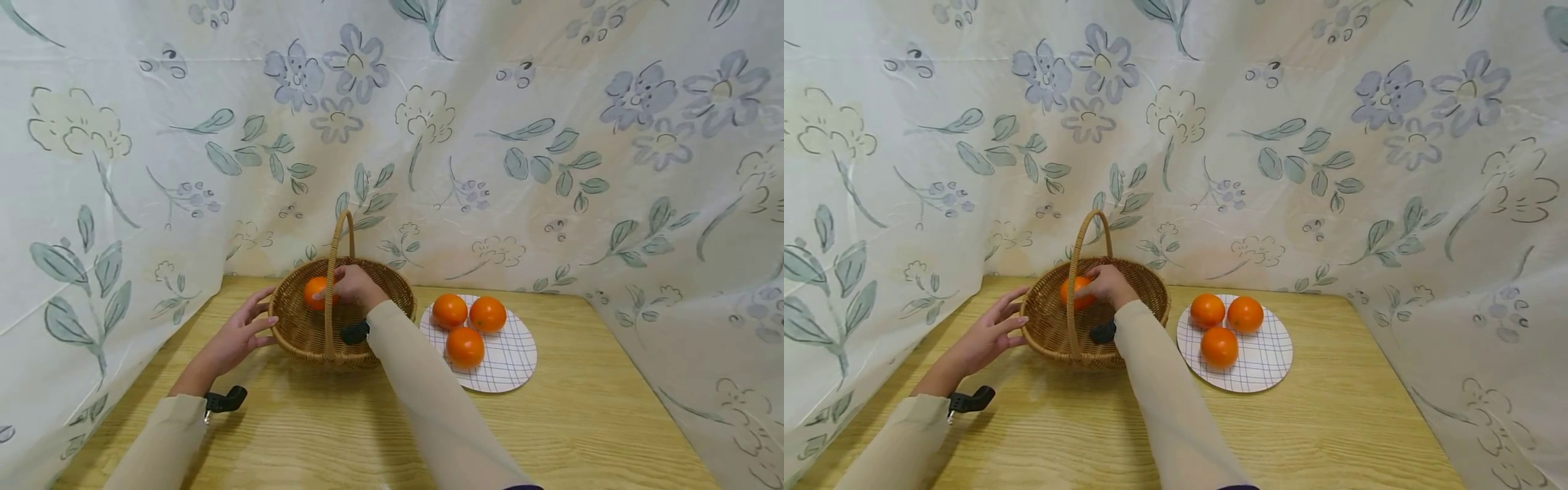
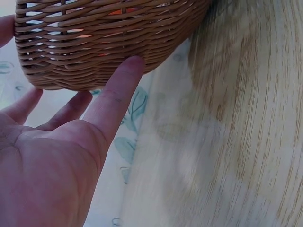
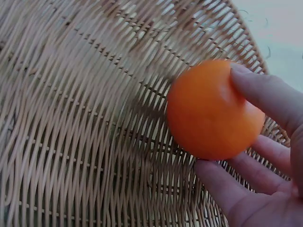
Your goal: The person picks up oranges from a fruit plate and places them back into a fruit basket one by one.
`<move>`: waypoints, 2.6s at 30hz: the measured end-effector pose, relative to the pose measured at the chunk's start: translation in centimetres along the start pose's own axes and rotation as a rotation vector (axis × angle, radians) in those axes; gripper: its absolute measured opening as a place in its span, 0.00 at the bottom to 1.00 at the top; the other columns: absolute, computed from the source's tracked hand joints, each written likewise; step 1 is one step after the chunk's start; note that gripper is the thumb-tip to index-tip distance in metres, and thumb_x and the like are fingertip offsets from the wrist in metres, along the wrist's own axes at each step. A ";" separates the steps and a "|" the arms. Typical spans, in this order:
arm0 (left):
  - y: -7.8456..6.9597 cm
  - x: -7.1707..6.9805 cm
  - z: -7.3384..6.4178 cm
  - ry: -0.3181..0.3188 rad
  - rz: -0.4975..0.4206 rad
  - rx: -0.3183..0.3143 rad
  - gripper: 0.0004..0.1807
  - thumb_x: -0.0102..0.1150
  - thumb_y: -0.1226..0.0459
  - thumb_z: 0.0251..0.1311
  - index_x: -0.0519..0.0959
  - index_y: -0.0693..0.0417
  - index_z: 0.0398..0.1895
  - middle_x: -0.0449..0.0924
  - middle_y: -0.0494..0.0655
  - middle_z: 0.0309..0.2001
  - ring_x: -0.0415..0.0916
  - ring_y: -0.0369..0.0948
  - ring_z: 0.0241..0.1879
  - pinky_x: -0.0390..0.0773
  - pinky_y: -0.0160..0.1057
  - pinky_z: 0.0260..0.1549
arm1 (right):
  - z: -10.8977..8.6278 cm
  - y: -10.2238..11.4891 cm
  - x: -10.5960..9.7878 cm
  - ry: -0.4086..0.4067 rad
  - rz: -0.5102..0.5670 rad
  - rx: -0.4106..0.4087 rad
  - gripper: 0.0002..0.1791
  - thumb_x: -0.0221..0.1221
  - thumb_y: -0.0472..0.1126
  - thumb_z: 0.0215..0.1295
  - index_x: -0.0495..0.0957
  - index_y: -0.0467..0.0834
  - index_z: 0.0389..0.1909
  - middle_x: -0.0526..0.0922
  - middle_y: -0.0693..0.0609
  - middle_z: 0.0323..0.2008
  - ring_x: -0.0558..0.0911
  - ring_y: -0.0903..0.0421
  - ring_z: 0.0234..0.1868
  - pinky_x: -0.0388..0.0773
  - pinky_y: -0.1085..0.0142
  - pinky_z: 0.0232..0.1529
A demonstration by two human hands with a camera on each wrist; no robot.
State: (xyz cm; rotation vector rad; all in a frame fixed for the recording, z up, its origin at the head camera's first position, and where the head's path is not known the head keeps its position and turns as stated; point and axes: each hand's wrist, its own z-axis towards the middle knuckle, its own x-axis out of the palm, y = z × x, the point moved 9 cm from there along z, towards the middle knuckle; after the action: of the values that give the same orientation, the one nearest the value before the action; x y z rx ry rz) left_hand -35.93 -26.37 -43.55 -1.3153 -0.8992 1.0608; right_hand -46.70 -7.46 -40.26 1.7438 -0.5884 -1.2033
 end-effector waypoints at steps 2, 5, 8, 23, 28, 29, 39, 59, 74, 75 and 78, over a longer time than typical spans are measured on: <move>0.0 0.0 0.0 0.002 0.000 0.000 0.38 0.49 0.61 0.79 0.43 0.44 0.84 0.45 0.69 0.76 0.61 0.62 0.70 0.85 0.42 0.52 | 0.0 0.1 0.1 0.004 -0.038 -0.006 0.29 0.78 0.45 0.54 0.80 0.37 0.54 0.81 0.46 0.45 0.76 0.53 0.39 0.81 0.62 0.42; 0.1 0.1 0.1 0.005 -0.002 -0.003 0.38 0.48 0.61 0.79 0.42 0.44 0.84 0.45 0.70 0.75 0.59 0.64 0.70 0.85 0.42 0.52 | -0.2 0.2 0.0 0.008 -0.097 -0.013 0.22 0.78 0.48 0.53 0.83 0.41 0.44 0.80 0.49 0.39 0.74 0.53 0.38 0.75 0.63 0.38; 0.2 0.2 0.2 0.007 0.000 -0.012 0.38 0.49 0.60 0.79 0.42 0.44 0.84 0.45 0.70 0.75 0.57 0.65 0.71 0.85 0.42 0.52 | -0.7 0.6 -0.4 0.006 -0.132 -0.017 0.21 0.77 0.50 0.55 0.84 0.43 0.43 0.83 0.50 0.41 0.78 0.52 0.42 0.79 0.62 0.43; -0.5 0.3 0.3 -0.006 0.020 -0.015 0.39 0.48 0.59 0.80 0.41 0.46 0.84 0.46 0.70 0.74 0.67 0.56 0.67 0.85 0.41 0.53 | -5.9 2.3 -9.1 -0.066 -0.116 -0.130 0.35 0.70 0.54 0.63 0.75 0.43 0.67 0.82 0.45 0.61 0.80 0.46 0.63 0.81 0.54 0.59; -0.4 0.6 0.3 -0.011 0.024 -0.018 0.38 0.47 0.59 0.80 0.41 0.46 0.84 0.46 0.70 0.74 0.63 0.60 0.69 0.84 0.40 0.53 | -8.7 -0.5 -12.6 -0.184 -0.073 -0.184 0.30 0.70 0.54 0.64 0.78 0.46 0.63 0.81 0.42 0.62 0.81 0.46 0.63 0.80 0.51 0.62; -0.3 0.5 0.3 -0.011 0.025 -0.017 0.38 0.47 0.59 0.80 0.41 0.46 0.84 0.46 0.70 0.75 0.63 0.59 0.69 0.84 0.40 0.53 | -9.3 -1.2 -13.2 -0.206 -0.071 -0.188 0.29 0.70 0.54 0.64 0.78 0.46 0.62 0.81 0.43 0.62 0.81 0.45 0.63 0.80 0.51 0.62; -0.2 0.6 0.0 -0.015 0.033 -0.012 0.38 0.47 0.59 0.80 0.40 0.47 0.84 0.47 0.70 0.73 0.71 0.47 0.63 0.84 0.39 0.52 | -15.6 -9.2 -17.7 -0.388 0.010 -0.138 0.32 0.72 0.51 0.63 0.77 0.43 0.64 0.79 0.42 0.64 0.77 0.41 0.67 0.77 0.50 0.66; -0.1 0.7 0.0 -0.007 0.000 0.004 0.39 0.46 0.61 0.80 0.39 0.47 0.84 0.46 0.71 0.73 0.74 0.39 0.61 0.84 0.38 0.52 | -20.9 -18.4 -17.9 -0.499 0.076 -0.024 0.38 0.74 0.55 0.59 0.75 0.40 0.66 0.80 0.41 0.63 0.79 0.45 0.63 0.80 0.61 0.62; -0.2 0.8 0.1 -0.013 0.028 -0.008 0.38 0.46 0.59 0.81 0.40 0.45 0.84 0.46 0.68 0.74 0.69 0.48 0.65 0.84 0.39 0.52 | -20.5 -19.3 -16.2 -0.432 0.067 -0.051 0.42 0.76 0.46 0.57 0.71 0.42 0.72 0.77 0.42 0.66 0.78 0.44 0.63 0.80 0.59 0.63; -0.2 0.9 0.2 -0.013 0.031 -0.007 0.38 0.46 0.58 0.81 0.40 0.46 0.84 0.46 0.68 0.74 0.68 0.50 0.66 0.84 0.39 0.52 | -20.3 -19.4 -16.2 -0.431 0.064 -0.052 0.43 0.77 0.46 0.56 0.70 0.42 0.72 0.77 0.42 0.66 0.78 0.44 0.63 0.80 0.60 0.63; -0.2 1.0 0.3 -0.016 0.035 -0.007 0.38 0.45 0.58 0.81 0.40 0.46 0.84 0.45 0.69 0.75 0.64 0.58 0.69 0.84 0.40 0.53 | -20.0 -19.7 -16.2 -0.426 0.073 -0.054 0.44 0.77 0.46 0.55 0.71 0.43 0.72 0.77 0.44 0.67 0.78 0.45 0.63 0.80 0.65 0.61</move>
State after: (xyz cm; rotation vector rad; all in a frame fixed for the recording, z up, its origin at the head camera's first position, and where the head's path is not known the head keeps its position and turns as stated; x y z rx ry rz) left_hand -35.87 -25.28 -43.36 -1.3338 -0.8953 1.0972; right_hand -37.34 22.66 -47.58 1.4126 -0.8518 -1.5362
